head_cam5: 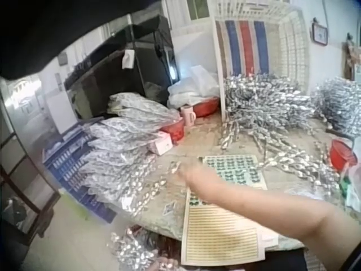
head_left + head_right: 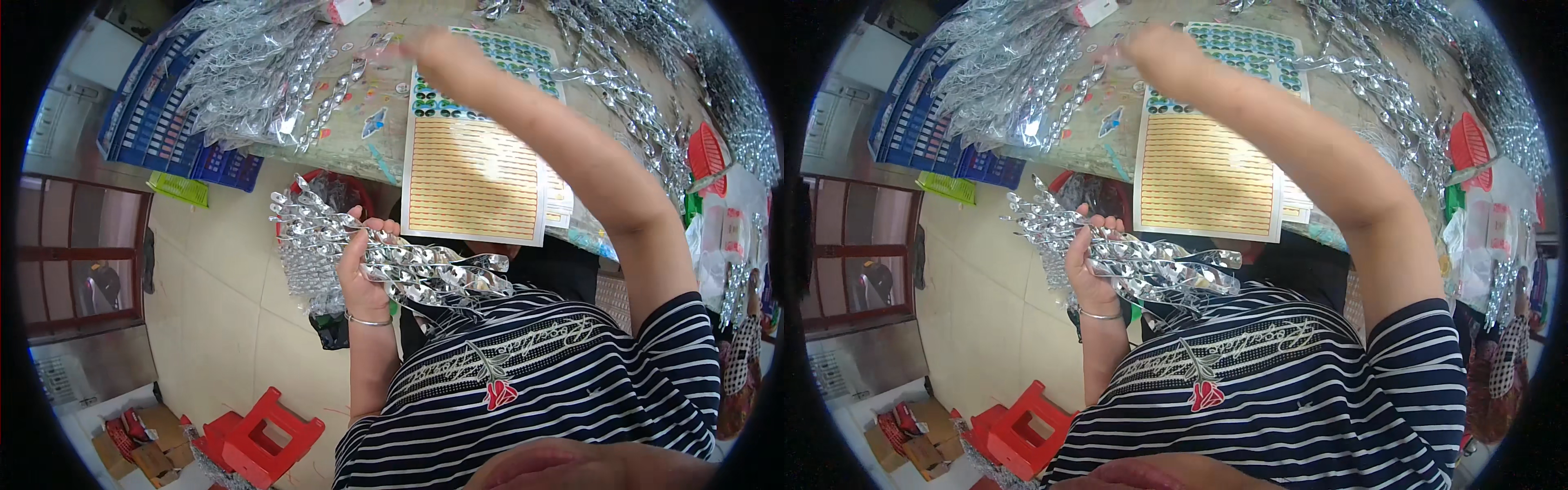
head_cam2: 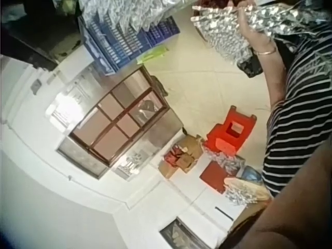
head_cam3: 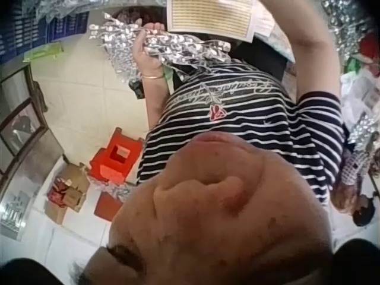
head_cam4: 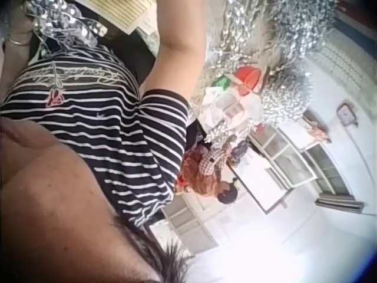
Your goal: Packaging silver tinsel decorations into plastic bags and sealing them with labels.
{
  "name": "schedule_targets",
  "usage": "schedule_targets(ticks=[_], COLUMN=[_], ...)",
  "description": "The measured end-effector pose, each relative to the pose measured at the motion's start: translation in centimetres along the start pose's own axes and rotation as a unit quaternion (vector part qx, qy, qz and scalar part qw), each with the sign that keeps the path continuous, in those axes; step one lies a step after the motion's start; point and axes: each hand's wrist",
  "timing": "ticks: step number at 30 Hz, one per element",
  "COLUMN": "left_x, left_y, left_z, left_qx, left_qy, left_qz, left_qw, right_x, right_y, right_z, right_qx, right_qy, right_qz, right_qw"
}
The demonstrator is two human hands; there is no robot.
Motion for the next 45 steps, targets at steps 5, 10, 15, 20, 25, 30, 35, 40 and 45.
schedule_targets(ticks=[5,10,15,20,25,30,35,40,45], left_x=[0.1,-0.6,-1.1,-2.5,-3.8,-6.2,-6.4,-6.4,-6.2], left_y=[0.2,0.0,0.0,-0.2,-1.5,-2.5,-3.5,-4.3,-4.5], left_z=[0.2,-0.5,-1.0,-2.3,-4.7,-7.4,-8.7,-9.2,-8.7], left_qx=[-0.009,-0.002,-0.008,0.012,0.063,0.097,0.121,0.129,0.142], left_qy=[0.022,0.015,-0.014,-0.051,-0.052,-0.110,-0.159,-0.193,-0.193], left_qz=[-0.039,-0.037,-0.071,-0.089,-0.130,-0.122,-0.103,-0.099,-0.086], left_qw=[0.999,0.999,0.997,0.995,0.988,0.982,0.974,0.968,0.967], right_x=[13.1,13.0,9.5,3.9,2.4,3.6,5.5,8.3,11.1], right_y=[-0.8,3.1,11.9,18.7,22.7,26.2,29.5,32.3,26.5], right_z=[1.8,7.9,7.9,8.7,6.7,6.2,4.5,6.3,10.3], right_qx=[-0.022,0.012,-0.180,-0.331,-0.378,-0.392,-0.417,-0.496,-0.402], right_qy=[-0.538,-0.751,-0.603,-0.686,-0.740,-0.778,-0.764,-0.600,-0.274], right_qz=[0.076,0.118,0.255,0.203,0.200,0.192,0.133,0.035,0.003], right_qw=[0.839,0.649,0.734,0.616,0.519,0.453,0.473,0.627,0.874])
Point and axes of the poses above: each hand's wrist, its own y-axis away from the middle knuckle, its own x-axis out of the back of the hand, z = x × y, and after that the axes turned 4 degrees about -x, right-handed
